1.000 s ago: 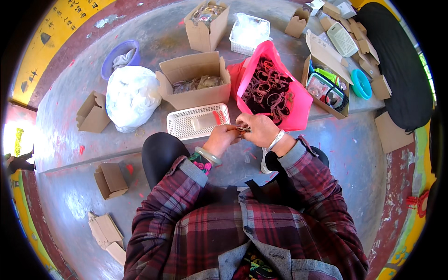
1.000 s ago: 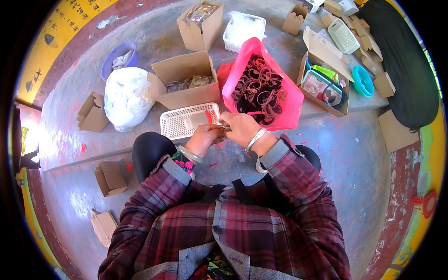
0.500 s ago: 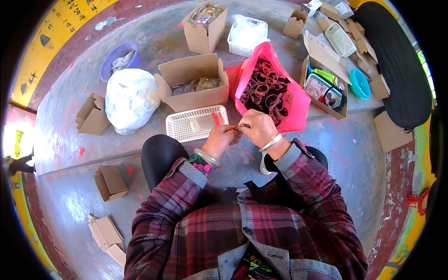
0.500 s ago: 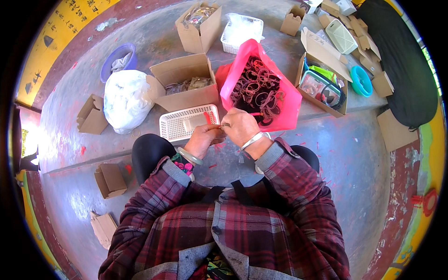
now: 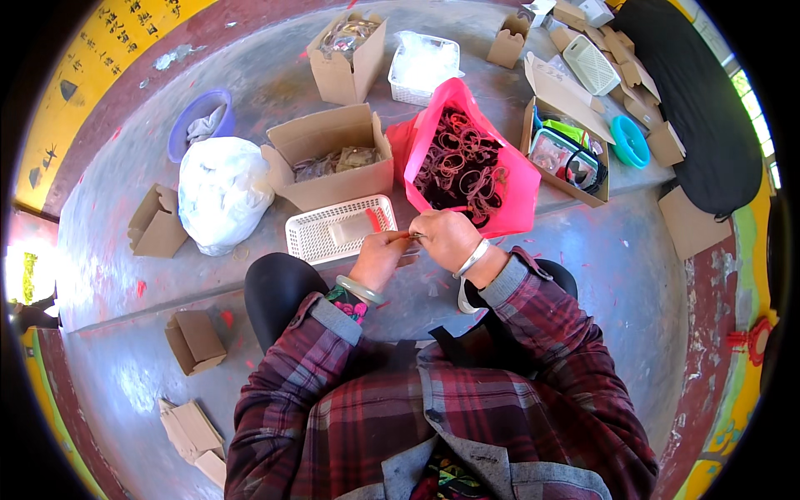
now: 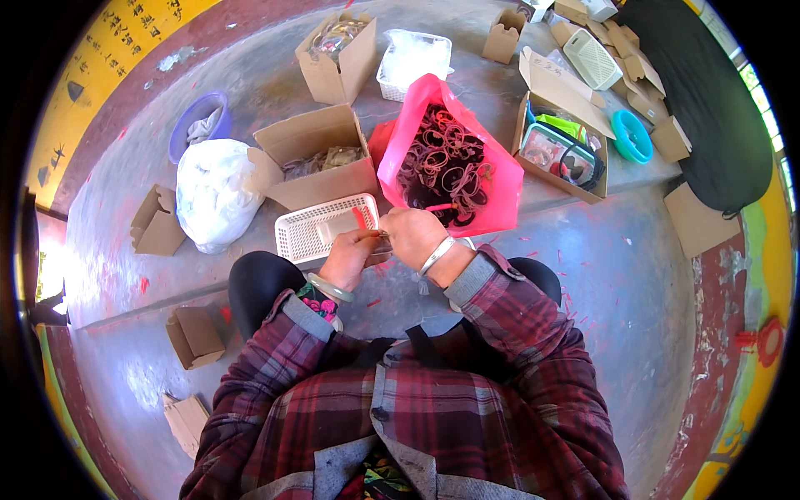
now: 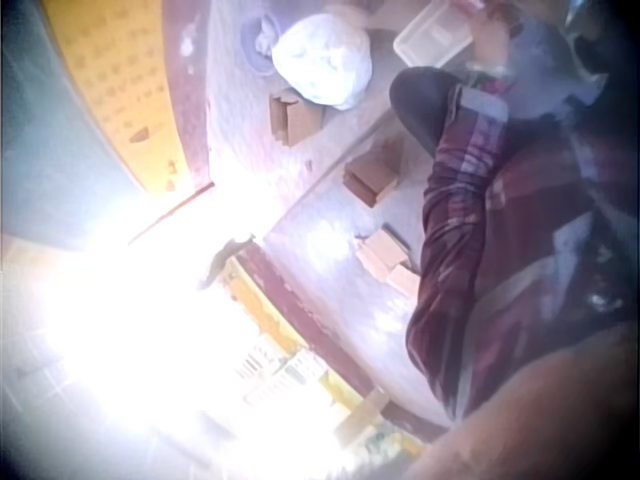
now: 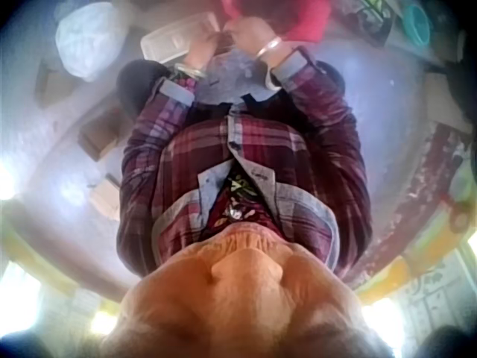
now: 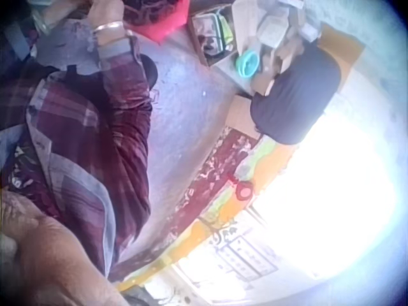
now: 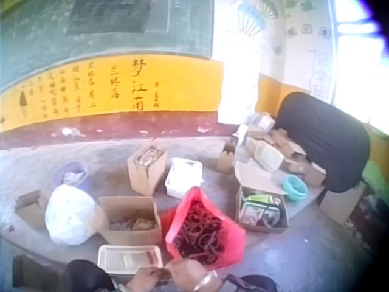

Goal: The person sits on the floor and repeatedly picks up small red cords from a pink bag, untangles them, and places them into a white basket. The person handles the cords one at a time throughout the clip.

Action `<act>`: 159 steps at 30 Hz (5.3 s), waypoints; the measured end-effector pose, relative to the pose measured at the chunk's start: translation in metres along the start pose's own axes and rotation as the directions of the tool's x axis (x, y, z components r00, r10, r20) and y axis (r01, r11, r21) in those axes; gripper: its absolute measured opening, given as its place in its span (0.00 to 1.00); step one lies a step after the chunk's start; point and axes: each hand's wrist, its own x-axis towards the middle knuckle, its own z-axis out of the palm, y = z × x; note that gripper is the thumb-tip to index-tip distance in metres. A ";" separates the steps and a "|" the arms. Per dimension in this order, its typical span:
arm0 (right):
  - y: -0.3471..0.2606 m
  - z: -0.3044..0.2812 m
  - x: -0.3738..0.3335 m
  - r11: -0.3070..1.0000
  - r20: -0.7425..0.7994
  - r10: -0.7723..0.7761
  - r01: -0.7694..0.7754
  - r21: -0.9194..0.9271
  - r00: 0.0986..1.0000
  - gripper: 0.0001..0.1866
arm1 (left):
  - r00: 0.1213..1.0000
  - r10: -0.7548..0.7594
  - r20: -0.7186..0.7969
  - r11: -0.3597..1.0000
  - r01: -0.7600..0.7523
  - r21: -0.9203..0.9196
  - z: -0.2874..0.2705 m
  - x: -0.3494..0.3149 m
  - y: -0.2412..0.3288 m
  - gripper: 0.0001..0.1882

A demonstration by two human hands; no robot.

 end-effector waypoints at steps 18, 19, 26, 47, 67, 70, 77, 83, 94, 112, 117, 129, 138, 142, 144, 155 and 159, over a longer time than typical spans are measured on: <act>-0.011 -0.008 0.001 0.996 -0.059 0.065 -0.068 -0.051 0.996 0.03 | 0.999 0.016 0.048 0.996 -0.011 -0.091 0.002 -0.004 0.002 0.15; -0.011 -0.008 0.001 0.996 -0.050 0.064 -0.067 -0.057 0.997 0.03 | 0.998 0.016 0.057 0.997 -0.011 -0.076 0.002 -0.003 0.002 0.15; -0.006 -0.009 -0.001 0.997 -0.020 0.077 -0.076 0.021 0.997 0.04 | 0.999 0.015 0.036 0.999 -0.016 0.048 0.009 -0.006 0.007 0.15; -0.015 -0.010 0.005 0.981 0.166 0.161 -0.177 0.084 0.973 0.06 | 0.998 -0.030 0.062 0.995 0.024 0.092 0.003 -0.007 0.007 0.14; -0.012 -0.021 0.006 0.952 0.362 0.038 -0.145 0.271 0.931 0.30 | 0.981 0.022 0.194 0.997 -0.009 -0.072 -0.001 -0.013 0.010 0.16; -0.009 -0.009 0.005 0.975 0.372 0.090 -0.158 0.157 0.924 0.32 | 0.959 0.141 0.245 0.947 -0.203 0.249 -0.004 -0.013 0.016 0.15; -0.006 -0.013 0.009 0.938 0.433 0.042 -0.185 0.292 0.900 0.35 | 0.975 0.025 0.223 0.985 -0.062 0.160 -0.006 -0.012 0.015 0.17; 0.001 -0.010 0.004 0.925 0.458 -0.015 -0.162 0.343 0.889 0.39 | 0.945 0.164 0.282 0.937 -0.239 0.255 -0.008 -0.012 0.014 0.17; 0.006 -0.011 0.005 0.884 0.556 -0.019 -0.245 0.397 0.831 0.45 | 0.970 -0.044 0.241 0.999 0.042 0.015 -0.002 -0.017 0.019 0.17; 0.018 -0.021 0.004 0.985 0.100 -0.007 -0.011 0.172 0.995 0.08 | 0.990 -0.054 0.133 0.941 0.095 -0.324 -0.002 -0.009 0.017 0.14; 0.022 -0.015 0.004 0.984 0.079 0.026 -0.040 0.176 0.997 0.07 | 0.983 -0.090 0.159 0.968 0.124 -0.216 0.002 -0.010 0.020 0.14; 0.013 -0.002 0.004 0.980 0.040 -0.005 -0.003 0.198 0.999 0.08 | 0.972 -0.054 0.227 0.938 0.127 -0.322 -0.002 -0.011 0.016 0.13; 0.021 -0.018 0.010 0.944 0.068 0.076 -0.094 0.317 0.995 0.12 | 0.986 -0.045 0.159 0.912 0.105 -0.396 -0.003 -0.008 0.018 0.14; 0.017 -0.027 0.008 0.980 0.072 -0.023 0.009 0.199 0.997 0.13 | 0.992 -0.047 0.118 0.909 0.092 -0.407 -0.002 -0.009 0.019 0.15; 0.017 -0.026 0.007 0.981 0.072 -0.048 0.033 0.194 0.996 0.13 | 0.993 -0.044 0.113 0.914 0.086 -0.396 0.000 -0.010 0.021 0.15; 0.020 -0.012 0.002 0.983 0.167 -0.041 0.010 0.186 0.985 0.13 | 0.982 -0.038 0.187 0.927 0.105 -0.360 -0.001 -0.011 0.022 0.15; 0.012 -0.020 0.006 0.977 0.147 -0.008 -0.024 0.213 0.989 0.14 | 0.989 -0.038 0.143 0.922 0.090 -0.377 0.001 -0.013 0.025 0.15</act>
